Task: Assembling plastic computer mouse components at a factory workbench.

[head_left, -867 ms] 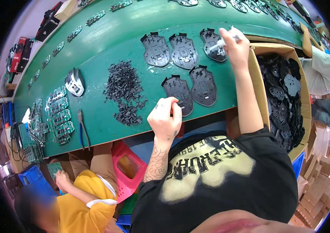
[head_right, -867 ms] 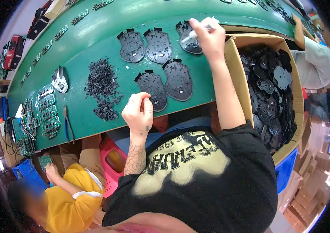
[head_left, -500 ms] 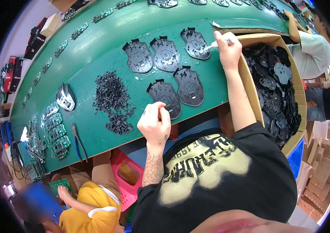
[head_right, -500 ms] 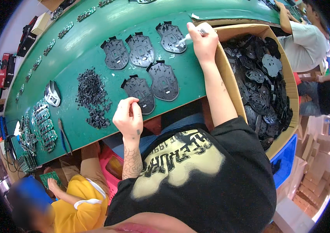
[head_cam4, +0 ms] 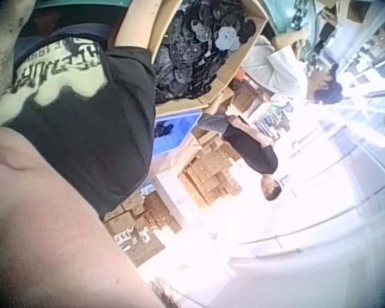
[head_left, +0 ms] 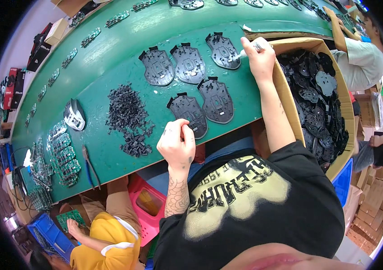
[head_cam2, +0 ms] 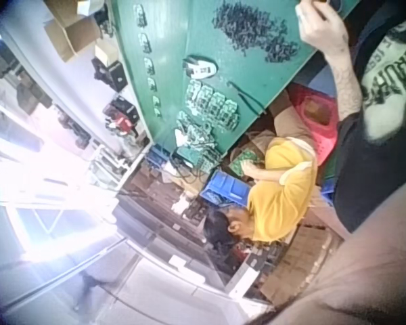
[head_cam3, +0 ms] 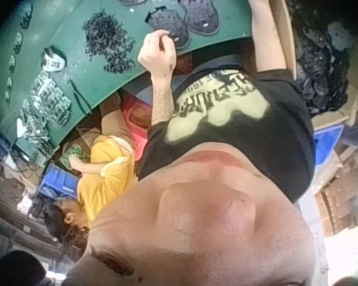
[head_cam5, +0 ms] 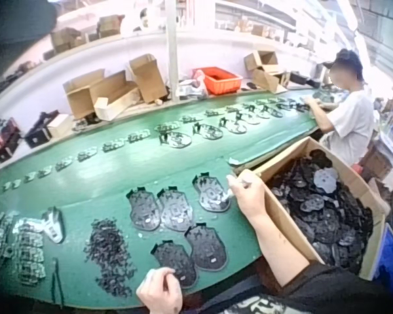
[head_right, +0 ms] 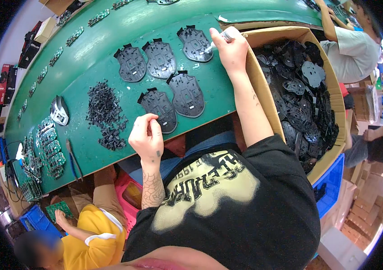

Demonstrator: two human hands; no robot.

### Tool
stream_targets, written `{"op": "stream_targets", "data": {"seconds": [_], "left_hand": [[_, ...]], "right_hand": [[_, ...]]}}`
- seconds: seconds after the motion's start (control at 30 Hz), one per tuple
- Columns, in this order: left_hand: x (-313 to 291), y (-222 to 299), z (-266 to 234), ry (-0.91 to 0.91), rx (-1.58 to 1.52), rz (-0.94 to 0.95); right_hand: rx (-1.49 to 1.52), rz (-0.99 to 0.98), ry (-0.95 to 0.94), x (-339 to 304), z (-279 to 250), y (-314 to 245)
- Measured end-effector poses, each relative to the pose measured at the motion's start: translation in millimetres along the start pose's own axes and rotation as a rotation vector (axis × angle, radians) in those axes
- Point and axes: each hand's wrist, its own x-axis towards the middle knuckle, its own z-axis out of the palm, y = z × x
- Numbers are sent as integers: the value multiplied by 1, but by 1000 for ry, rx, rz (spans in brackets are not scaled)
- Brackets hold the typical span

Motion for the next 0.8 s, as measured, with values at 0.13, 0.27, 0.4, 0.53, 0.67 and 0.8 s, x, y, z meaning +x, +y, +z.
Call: {"op": "stream_targets", "data": {"seconds": [0.13, 0.27, 0.4, 0.53, 0.67, 0.8], "left_hand": [[0, 1, 0, 4, 7, 15], [-1, 1, -1, -18, 19, 5], [-3, -5, -3, -25, 5, 193], [3, 6, -8, -259, 165, 525], [7, 6, -2, -256, 221, 571], [4, 7, -1, -347, 263, 514]], "right_hand": [[97, 33, 20, -3, -2, 0], [213, 42, 71, -10, -8, -1], [525, 290, -101, -50, -25, -27], [521, 375, -268, -88, -32, -34], [411, 307, -291, -94, -33, -32], [357, 270, -317, -97, -32, -37]]}}
